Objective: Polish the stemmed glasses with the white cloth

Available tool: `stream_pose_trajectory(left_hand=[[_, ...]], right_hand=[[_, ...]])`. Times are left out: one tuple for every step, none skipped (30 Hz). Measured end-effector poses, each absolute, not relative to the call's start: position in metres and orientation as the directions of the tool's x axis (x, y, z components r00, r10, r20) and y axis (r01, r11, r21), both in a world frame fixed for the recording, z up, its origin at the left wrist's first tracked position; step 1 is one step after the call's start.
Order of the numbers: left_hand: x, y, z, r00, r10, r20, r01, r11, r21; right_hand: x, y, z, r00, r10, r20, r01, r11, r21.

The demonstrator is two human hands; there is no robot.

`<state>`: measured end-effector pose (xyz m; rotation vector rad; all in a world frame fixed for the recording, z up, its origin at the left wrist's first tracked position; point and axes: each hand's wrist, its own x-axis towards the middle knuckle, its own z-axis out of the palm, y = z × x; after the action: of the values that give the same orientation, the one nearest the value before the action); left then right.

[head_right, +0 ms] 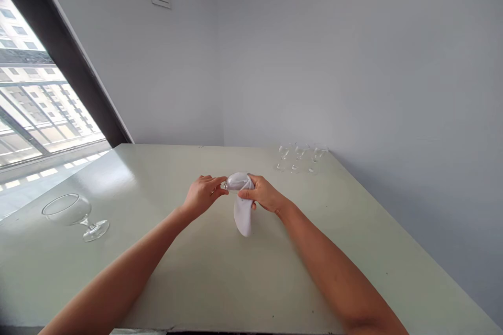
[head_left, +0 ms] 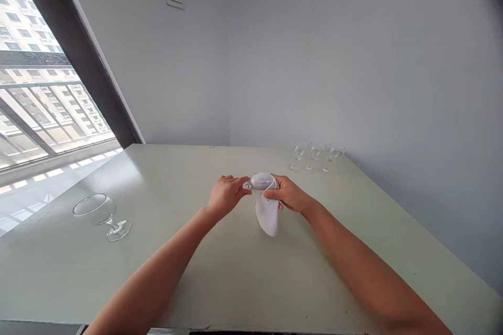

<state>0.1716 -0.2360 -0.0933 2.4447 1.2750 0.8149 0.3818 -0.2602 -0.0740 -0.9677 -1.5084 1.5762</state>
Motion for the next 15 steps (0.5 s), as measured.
stream_pose_trajectory(left_hand=[[0.167,-0.234,-0.09,0.534,0.817,0.219,0.591,-0.546,0.594],[0.163,-0.232,-0.088,0.635,0.769,0.076,0.508,-0.489,0.709],[0.159,-0.23,-0.085,0.734,0.678,-0.045,0.43,-0.413,0.803],[0.157,-0.229,-0.084,0.812,0.571,-0.126,0.371,-0.336,0.866],[0.155,-0.228,-0.083,0.859,0.483,-0.17,0.335,-0.28,0.899],[0.156,-0.228,-0.083,0.875,0.448,-0.183,0.322,-0.257,0.911],[0.157,-0.229,-0.084,0.862,0.476,-0.171,0.331,-0.275,0.903],[0.16,-0.231,-0.085,0.818,0.561,-0.127,0.365,-0.335,0.869],[0.164,-0.232,-0.086,0.744,0.667,-0.039,0.424,-0.426,0.799],[0.169,-0.234,-0.088,0.653,0.751,0.096,0.502,-0.525,0.687],[0.173,-0.236,-0.09,0.569,0.783,0.252,0.587,-0.601,0.543],[0.177,-0.237,-0.092,0.514,0.763,0.391,0.658,-0.643,0.391],[0.179,-0.237,-0.094,0.495,0.721,0.484,0.706,-0.659,0.26],[0.181,-0.236,-0.096,0.502,0.687,0.525,0.728,-0.664,0.171],[0.18,-0.235,-0.097,0.513,0.676,0.529,0.734,-0.665,0.137]], right_hand=[[0.384,-0.264,-0.069,-0.506,0.862,-0.036,0.067,-0.002,-0.998],[0.386,-0.267,-0.064,-0.574,0.817,-0.056,0.13,0.023,-0.991],[0.388,-0.27,-0.059,-0.641,0.763,-0.083,0.174,0.039,-0.984],[0.39,-0.272,-0.055,-0.696,0.71,-0.109,0.201,0.047,-0.978],[0.391,-0.273,-0.053,-0.728,0.675,-0.123,0.212,0.051,-0.976],[0.391,-0.272,-0.053,-0.73,0.673,-0.122,0.21,0.051,-0.976],[0.391,-0.27,-0.056,-0.701,0.705,-0.107,0.194,0.045,-0.98],[0.39,-0.267,-0.06,-0.645,0.759,-0.087,0.162,0.024,-0.987],[0.388,-0.263,-0.065,-0.566,0.821,-0.07,0.108,-0.011,-0.994],[0.385,-0.259,-0.072,-0.477,0.876,-0.067,0.031,-0.06,-0.998],[0.382,-0.255,-0.078,-0.397,0.914,-0.083,-0.06,-0.117,-0.991],[0.379,-0.252,-0.084,-0.339,0.934,-0.111,-0.151,-0.17,-0.974],[0.377,-0.25,-0.088,-0.307,0.942,-0.134,-0.224,-0.208,-0.952],[0.375,-0.249,-0.091,-0.302,0.943,-0.139,-0.264,-0.223,-0.938],[0.374,-0.25,-0.092,-0.325,0.938,-0.123,-0.264,-0.215,-0.94]])
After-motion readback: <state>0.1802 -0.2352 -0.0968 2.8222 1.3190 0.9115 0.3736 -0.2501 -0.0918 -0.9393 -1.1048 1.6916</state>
